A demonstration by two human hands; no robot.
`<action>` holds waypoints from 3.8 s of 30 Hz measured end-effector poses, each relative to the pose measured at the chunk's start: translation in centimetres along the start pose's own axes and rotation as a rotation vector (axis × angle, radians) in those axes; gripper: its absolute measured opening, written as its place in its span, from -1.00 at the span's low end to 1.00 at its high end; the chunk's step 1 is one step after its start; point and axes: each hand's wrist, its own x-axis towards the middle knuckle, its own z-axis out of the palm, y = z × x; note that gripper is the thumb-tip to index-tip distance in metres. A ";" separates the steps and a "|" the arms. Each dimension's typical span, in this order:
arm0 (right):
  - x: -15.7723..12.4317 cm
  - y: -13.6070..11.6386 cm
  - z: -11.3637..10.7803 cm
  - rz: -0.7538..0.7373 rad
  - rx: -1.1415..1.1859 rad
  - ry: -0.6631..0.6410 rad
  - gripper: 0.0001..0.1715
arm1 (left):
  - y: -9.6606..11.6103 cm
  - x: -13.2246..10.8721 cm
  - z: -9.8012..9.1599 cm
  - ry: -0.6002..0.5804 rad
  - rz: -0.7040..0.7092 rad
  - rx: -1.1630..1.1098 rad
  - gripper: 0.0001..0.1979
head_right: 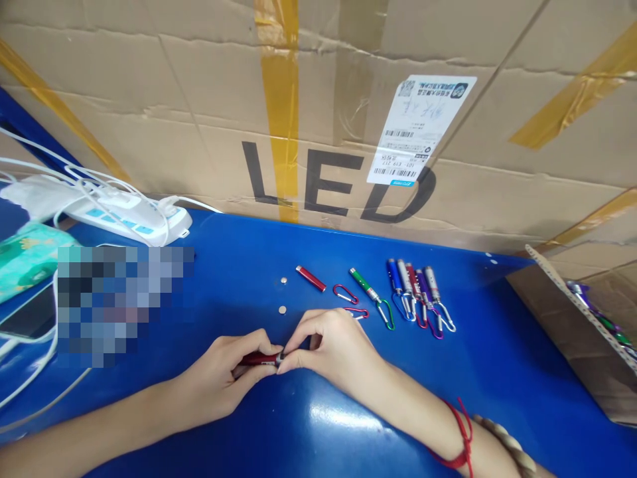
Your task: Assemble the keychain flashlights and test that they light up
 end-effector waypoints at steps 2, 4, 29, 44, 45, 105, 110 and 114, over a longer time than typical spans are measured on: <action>-0.1 -0.5 -0.7 -0.025 -0.049 0.014 -0.84 | 0.1 0.0 0.0 0.021 -0.017 -0.009 -0.91; -0.2 -1.3 -2.0 -0.069 -0.098 0.056 -0.85 | 0.3 0.1 -0.1 0.049 -0.032 -0.008 -0.93; -0.6 -1.0 -7.0 0.193 -0.822 0.022 -0.86 | -0.3 0.4 -0.9 0.163 -0.030 0.022 -0.87; -0.8 -3.1 -5.4 -0.166 -0.489 0.189 -0.85 | -1.0 0.3 -1.0 0.233 0.097 0.157 -0.84; -0.8 -3.2 -5.1 -0.210 -0.431 0.203 -0.84 | -0.9 0.3 -1.0 0.226 0.111 0.163 -0.82; -0.4 -2.0 0.2 0.199 0.328 0.004 -0.78 | -0.4 -0.6 -0.2 0.143 0.237 0.134 -0.76; -0.1 -1.6 0.0 0.190 0.359 -0.030 -0.69 | -0.5 -0.7 -0.2 0.159 0.210 0.102 -0.79; -0.1 -1.3 -0.1 -0.005 0.193 0.116 -0.77 | -0.2 -0.5 -0.4 0.152 0.138 0.052 -0.82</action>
